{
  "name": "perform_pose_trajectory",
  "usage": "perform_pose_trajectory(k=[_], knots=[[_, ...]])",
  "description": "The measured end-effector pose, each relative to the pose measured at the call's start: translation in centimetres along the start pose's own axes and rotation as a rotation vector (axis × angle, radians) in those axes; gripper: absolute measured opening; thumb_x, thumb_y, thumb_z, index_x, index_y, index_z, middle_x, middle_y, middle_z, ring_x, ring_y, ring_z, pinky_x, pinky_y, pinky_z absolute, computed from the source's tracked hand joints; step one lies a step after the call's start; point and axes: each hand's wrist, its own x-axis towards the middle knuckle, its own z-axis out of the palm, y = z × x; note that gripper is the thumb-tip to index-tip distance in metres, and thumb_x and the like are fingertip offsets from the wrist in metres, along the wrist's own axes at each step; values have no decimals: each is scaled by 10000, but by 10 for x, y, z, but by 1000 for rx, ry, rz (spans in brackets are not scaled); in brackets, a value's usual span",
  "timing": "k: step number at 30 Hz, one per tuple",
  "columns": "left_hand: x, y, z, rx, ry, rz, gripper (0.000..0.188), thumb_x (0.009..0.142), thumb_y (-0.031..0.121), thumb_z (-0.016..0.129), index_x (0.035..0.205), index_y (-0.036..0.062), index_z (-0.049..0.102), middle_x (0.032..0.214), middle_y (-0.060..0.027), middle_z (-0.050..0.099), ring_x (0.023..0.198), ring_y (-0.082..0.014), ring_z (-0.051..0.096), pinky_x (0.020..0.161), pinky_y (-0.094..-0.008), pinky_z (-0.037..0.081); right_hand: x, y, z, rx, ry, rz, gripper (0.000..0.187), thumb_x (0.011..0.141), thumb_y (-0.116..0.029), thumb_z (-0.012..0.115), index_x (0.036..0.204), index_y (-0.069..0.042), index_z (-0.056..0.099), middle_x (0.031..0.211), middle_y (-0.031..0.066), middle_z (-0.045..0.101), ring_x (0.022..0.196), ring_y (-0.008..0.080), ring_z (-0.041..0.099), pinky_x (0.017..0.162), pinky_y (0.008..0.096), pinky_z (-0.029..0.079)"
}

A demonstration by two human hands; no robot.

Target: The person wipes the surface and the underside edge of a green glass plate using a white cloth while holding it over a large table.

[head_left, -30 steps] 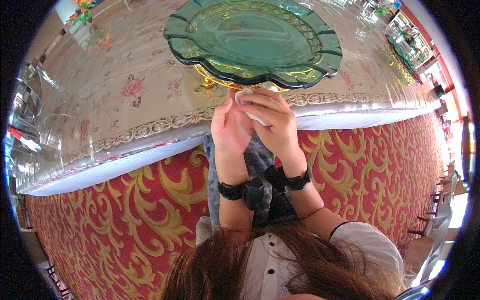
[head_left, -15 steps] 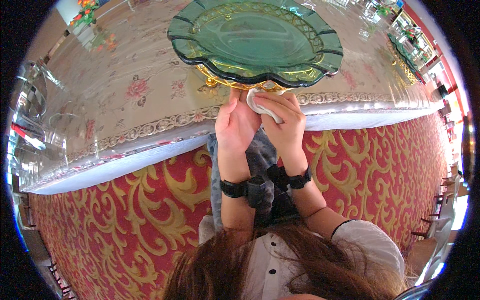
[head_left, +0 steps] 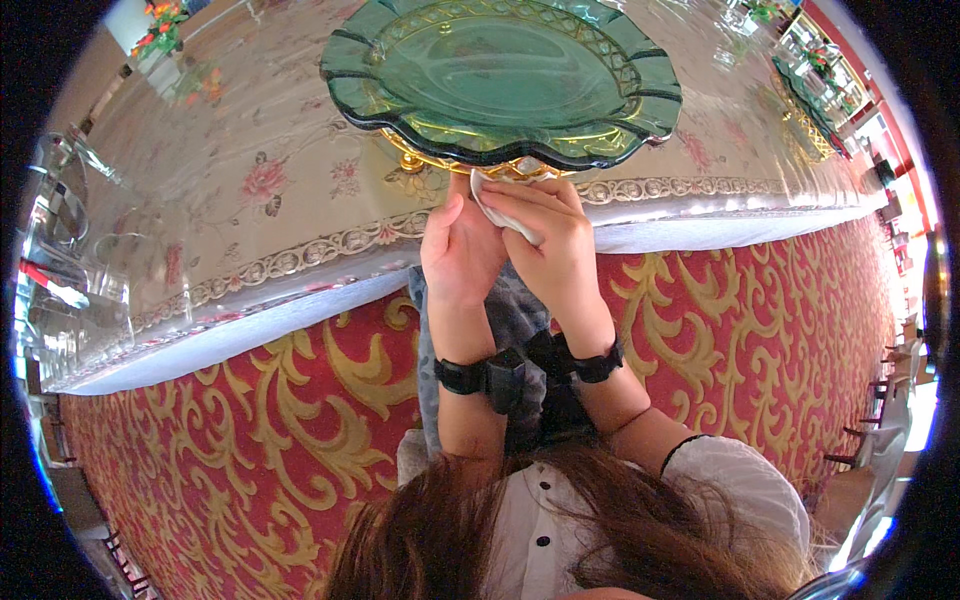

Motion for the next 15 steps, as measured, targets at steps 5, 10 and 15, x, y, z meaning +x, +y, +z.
perform_pose_trajectory(k=[5, 10, 15], knots=[[3, 1, 7, 82, 50, -16, 647, 898, 359, 488, 1436, 87, 253, 1379, -115, 412, 1267, -273, 418, 1026, -439, 357, 0, 2, -7, 39, 18, -4, 376, 644, 53, 638, 983, -84, 727, 1047, 46, 700, 914, 280, 582, 842, 363, 496], [1, 0, 11, 35, 70, -20, 632, 903, 360, 482, 1412, 54, 268, 1383, -135, 405, 1285, -287, 397, 1059, -434, 317, 0, 5, -15, -20, 107, -6, 424, 625, 50, 643, 1018, -90, 720, 1067, 48, 695, 921, 282, 585, 854, 357, 492], [3, 0, 8, 2, 9, -1, 617, 912, 350, 474, 1404, 36, 272, 1387, -139, 403, 1286, -289, 395, 1080, -419, 290, 0, 5, -10, -75, -10, -61, 436, 647, 56, 615, 1053, -76, 703, 1146, 45, 666, 955, 296, 562, 868, 362, 482]])
